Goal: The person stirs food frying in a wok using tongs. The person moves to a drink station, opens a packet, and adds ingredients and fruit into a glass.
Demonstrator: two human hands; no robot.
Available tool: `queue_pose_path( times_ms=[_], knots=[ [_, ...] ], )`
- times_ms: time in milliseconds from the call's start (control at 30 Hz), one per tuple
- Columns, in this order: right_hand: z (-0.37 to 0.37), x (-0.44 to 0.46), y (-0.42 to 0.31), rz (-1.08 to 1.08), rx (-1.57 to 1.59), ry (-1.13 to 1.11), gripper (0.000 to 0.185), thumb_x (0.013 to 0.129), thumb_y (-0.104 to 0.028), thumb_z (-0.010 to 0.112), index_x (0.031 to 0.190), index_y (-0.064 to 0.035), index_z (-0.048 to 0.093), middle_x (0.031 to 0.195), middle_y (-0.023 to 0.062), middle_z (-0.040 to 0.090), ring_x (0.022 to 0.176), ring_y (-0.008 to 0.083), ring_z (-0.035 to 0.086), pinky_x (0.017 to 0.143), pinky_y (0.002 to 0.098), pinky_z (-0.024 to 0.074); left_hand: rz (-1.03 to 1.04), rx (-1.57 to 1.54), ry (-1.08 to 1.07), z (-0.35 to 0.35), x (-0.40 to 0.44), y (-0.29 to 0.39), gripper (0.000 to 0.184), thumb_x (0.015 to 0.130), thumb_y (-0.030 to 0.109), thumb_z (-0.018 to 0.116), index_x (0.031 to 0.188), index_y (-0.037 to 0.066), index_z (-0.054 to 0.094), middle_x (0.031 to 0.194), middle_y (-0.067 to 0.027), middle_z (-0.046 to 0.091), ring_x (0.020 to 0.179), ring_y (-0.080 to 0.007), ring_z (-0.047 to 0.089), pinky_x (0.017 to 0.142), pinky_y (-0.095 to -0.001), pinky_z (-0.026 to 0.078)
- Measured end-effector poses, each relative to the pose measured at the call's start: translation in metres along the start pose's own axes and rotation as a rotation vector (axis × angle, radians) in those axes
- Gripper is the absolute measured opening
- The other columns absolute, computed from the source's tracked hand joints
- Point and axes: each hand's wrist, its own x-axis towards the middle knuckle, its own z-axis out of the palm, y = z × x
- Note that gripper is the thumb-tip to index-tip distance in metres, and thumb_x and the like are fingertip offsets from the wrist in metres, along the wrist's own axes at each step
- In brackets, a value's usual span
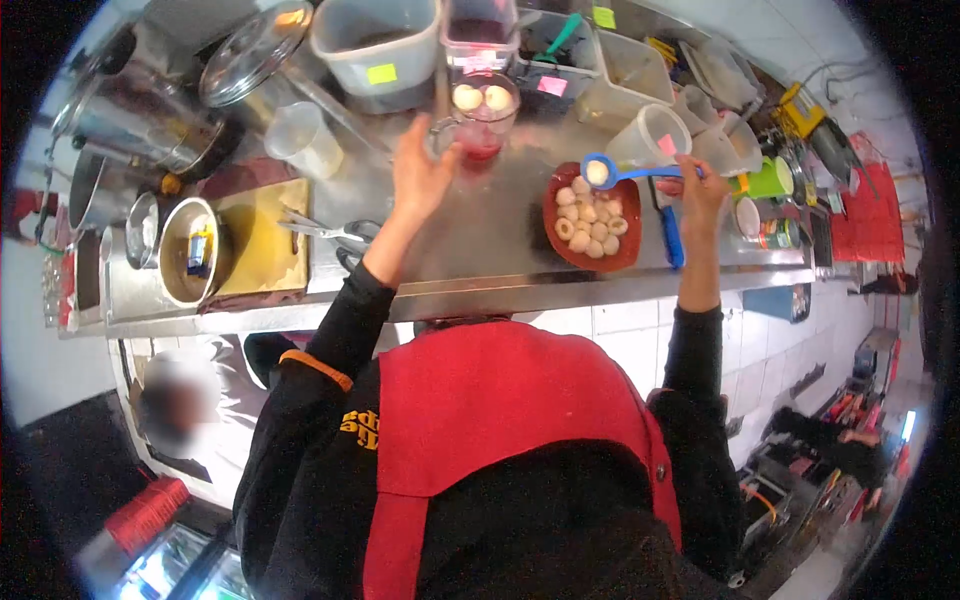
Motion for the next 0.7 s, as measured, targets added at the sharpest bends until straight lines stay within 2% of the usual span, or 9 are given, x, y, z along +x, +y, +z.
queue_pose_path(
  times_ms=[33, 133, 167, 333, 433, 500, 567, 600, 700],
  knots=[
    [0.007, 0.003, -0.014, 0.027, 0.022, 0.006, 0.024, 0.079, -0.019, 0.054, 0.083, 0.0043, 0.058, 0.062, 0.0108, 0.059, 0.05, 0.0166, 0.06, 0.044, 0.0225, 0.0464, -0.152, -0.065, -0.166, -0.002, 0.002, 0.0, 0.042, 0.071, 0.023, 0.06, 0.105, 0.0, 0.048, 0.098, -0.0211, 0.054, 0.091, -0.0328, 0.053, 0.077, -0.0373, 0.042],
    [0.027, 0.015, -0.042, 0.039, 0.103, -0.041, 0.024, 0.079, -0.018, 0.054, 0.084, 0.0051, 0.058, 0.062, 0.0116, 0.059, 0.05, 0.0172, 0.06, 0.044, 0.0225, 0.0472, -0.17, -0.095, -0.156, 0.004, 0.004, -0.008, 0.036, 0.073, 0.024, 0.059, 0.099, 0.0, 0.051, 0.09, -0.0198, 0.057, 0.085, -0.0321, 0.055, 0.074, -0.0372, 0.043],
    [0.037, 0.016, -0.054, 0.0, 0.075, -0.042, 0.024, 0.078, -0.018, 0.054, 0.084, 0.0044, 0.058, 0.063, 0.0111, 0.06, 0.05, 0.0168, 0.06, 0.045, 0.0231, 0.0473, -0.166, -0.113, -0.133, 0.006, 0.004, -0.008, 0.031, 0.073, 0.024, 0.059, 0.094, 0.001, 0.053, 0.082, -0.0185, 0.058, 0.078, -0.0315, 0.056, 0.07, -0.0371, 0.043],
    [0.089, 0.009, -0.09, -0.143, -0.099, -0.066, 0.022, 0.078, -0.016, 0.057, 0.086, 0.0047, 0.056, 0.07, 0.0132, 0.061, 0.054, 0.0155, 0.06, 0.051, 0.0242, 0.049, -0.212, -0.118, -0.205, 0.005, 0.0, 0.001, 0.029, 0.072, 0.024, 0.059, 0.089, 0.001, 0.055, 0.077, -0.018, 0.057, 0.072, -0.0301, 0.056, 0.066, -0.0368, 0.044],
    [0.116, -0.016, -0.096, -0.348, -0.347, -0.041, 0.021, 0.077, -0.014, 0.058, 0.089, 0.0034, 0.056, 0.071, 0.0133, 0.062, 0.057, 0.0162, 0.061, 0.053, 0.0247, 0.0476, -0.182, -0.13, -0.19, 0.007, -0.001, 0.004, 0.029, 0.072, 0.026, 0.06, 0.087, 0.001, 0.057, 0.077, -0.0183, 0.057, 0.072, -0.0301, 0.056, 0.066, -0.0367, 0.044],
    [0.126, -0.03, -0.085, -0.981, -0.423, -0.024, 0.02, 0.075, -0.011, 0.059, 0.093, -0.0008, 0.057, 0.073, 0.0131, 0.062, 0.062, 0.0194, 0.062, 0.055, 0.0271, 0.0463, -0.173, -0.131, -0.182, 0.008, 0.0, 0.003, 0.03, 0.072, 0.027, 0.06, 0.086, 0.001, 0.058, 0.078, -0.0186, 0.057, 0.072, -0.0304, 0.056, 0.066, -0.0369, 0.044],
    [0.134, -0.03, -0.076, -1.118, -0.369, -0.011, 0.019, 0.074, -0.01, 0.06, 0.09, -0.0018, 0.057, 0.071, 0.0135, 0.06, 0.06, 0.0223, 0.06, 0.055, 0.0291, 0.0463, -0.188, -0.099, -0.234, 0.011, 0.001, -0.001, 0.037, 0.075, 0.029, 0.059, 0.095, -0.001, 0.056, 0.075, -0.0145, 0.061, 0.07, -0.0177, 0.06, 0.063, -0.0273, 0.045],
    [0.135, -0.029, -0.074, -1.251, -0.316, 0.004, 0.018, 0.072, -0.01, 0.061, 0.088, -0.0028, 0.058, 0.068, 0.014, 0.058, 0.059, 0.0251, 0.058, 0.056, 0.0311, 0.0462, -0.187, -0.098, -0.237, 0.011, 0.001, -0.002, 0.037, 0.075, 0.029, 0.059, 0.095, -0.001, 0.056, 0.075, -0.0145, 0.061, 0.07, -0.0177, 0.06, 0.063, -0.0273, 0.045],
    [0.121, -0.035, -0.073, -1.207, -0.371, -0.069, 0.016, 0.073, -0.007, 0.058, 0.089, -0.0022, 0.057, 0.073, 0.0126, 0.059, 0.062, 0.024, 0.057, 0.055, 0.0305, 0.0462, -0.24, -0.124, -0.289, 0.015, 0.001, -0.006, 0.036, 0.077, 0.028, 0.058, 0.096, -0.002, 0.056, 0.076, -0.0126, 0.062, 0.069, -0.015, 0.059, 0.062, -0.0262, 0.045]
  ],
)
